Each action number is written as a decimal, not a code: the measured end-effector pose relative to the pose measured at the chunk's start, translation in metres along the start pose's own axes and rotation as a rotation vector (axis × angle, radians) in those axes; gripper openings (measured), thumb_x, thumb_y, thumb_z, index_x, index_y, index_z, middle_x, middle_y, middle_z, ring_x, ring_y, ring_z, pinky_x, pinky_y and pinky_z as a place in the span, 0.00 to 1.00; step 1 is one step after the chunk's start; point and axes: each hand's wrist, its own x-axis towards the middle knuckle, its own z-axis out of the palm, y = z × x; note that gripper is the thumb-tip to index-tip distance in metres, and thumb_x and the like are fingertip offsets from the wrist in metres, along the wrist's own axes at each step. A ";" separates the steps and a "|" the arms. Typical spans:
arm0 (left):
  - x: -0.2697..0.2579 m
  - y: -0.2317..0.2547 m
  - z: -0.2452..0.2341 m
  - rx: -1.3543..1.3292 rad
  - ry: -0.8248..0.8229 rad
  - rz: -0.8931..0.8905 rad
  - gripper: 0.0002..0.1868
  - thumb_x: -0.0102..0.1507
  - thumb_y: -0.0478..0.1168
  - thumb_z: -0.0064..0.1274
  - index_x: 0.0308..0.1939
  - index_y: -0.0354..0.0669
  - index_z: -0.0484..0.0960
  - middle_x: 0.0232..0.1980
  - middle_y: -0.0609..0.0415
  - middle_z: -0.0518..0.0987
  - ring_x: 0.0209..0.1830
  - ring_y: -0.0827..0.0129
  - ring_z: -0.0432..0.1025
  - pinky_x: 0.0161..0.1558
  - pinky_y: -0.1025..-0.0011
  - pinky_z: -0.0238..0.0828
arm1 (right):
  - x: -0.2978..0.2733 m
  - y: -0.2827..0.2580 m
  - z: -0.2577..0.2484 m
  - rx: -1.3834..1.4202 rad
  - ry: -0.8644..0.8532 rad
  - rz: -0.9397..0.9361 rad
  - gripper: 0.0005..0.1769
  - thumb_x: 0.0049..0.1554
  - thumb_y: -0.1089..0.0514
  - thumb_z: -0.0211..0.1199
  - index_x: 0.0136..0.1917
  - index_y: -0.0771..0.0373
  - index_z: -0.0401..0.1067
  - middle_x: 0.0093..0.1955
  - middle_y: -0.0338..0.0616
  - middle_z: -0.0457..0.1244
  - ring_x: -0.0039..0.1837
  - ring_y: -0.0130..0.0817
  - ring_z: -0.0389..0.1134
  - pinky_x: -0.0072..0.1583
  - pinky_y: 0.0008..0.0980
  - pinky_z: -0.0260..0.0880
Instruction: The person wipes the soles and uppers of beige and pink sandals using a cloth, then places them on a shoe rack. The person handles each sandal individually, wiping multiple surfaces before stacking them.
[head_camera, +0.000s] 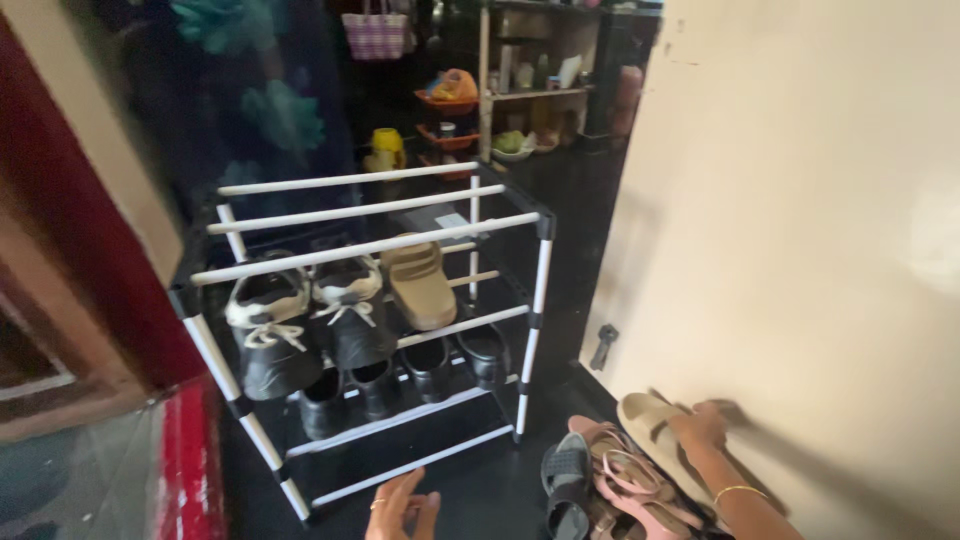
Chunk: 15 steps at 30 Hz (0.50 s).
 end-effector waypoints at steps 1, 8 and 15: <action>-0.006 0.011 -0.006 -0.070 0.036 0.026 0.22 0.55 0.41 0.66 0.53 0.43 0.86 0.54 0.49 0.81 0.37 0.69 0.84 0.41 0.69 0.81 | -0.003 -0.003 0.002 0.015 0.010 0.024 0.33 0.42 0.51 0.74 0.59 0.68 0.76 0.57 0.64 0.69 0.60 0.59 0.71 0.63 0.48 0.69; -0.021 0.055 -0.038 -0.275 0.112 0.032 0.14 0.56 0.36 0.64 0.46 0.40 0.90 0.34 0.52 0.88 0.33 0.73 0.82 0.37 0.74 0.77 | -0.034 -0.051 0.025 0.542 -0.299 0.028 0.19 0.40 0.68 0.65 0.48 0.69 0.80 0.49 0.58 0.72 0.51 0.49 0.71 0.54 0.41 0.69; -0.036 0.084 -0.053 -0.622 -0.343 -0.089 0.11 0.64 0.39 0.59 0.40 0.30 0.88 0.28 0.51 0.86 0.26 0.72 0.79 0.31 0.75 0.76 | -0.173 -0.180 0.020 1.019 -0.713 0.169 0.22 0.44 0.72 0.61 0.54 0.68 0.77 0.47 0.48 0.67 0.47 0.37 0.67 0.51 0.33 0.67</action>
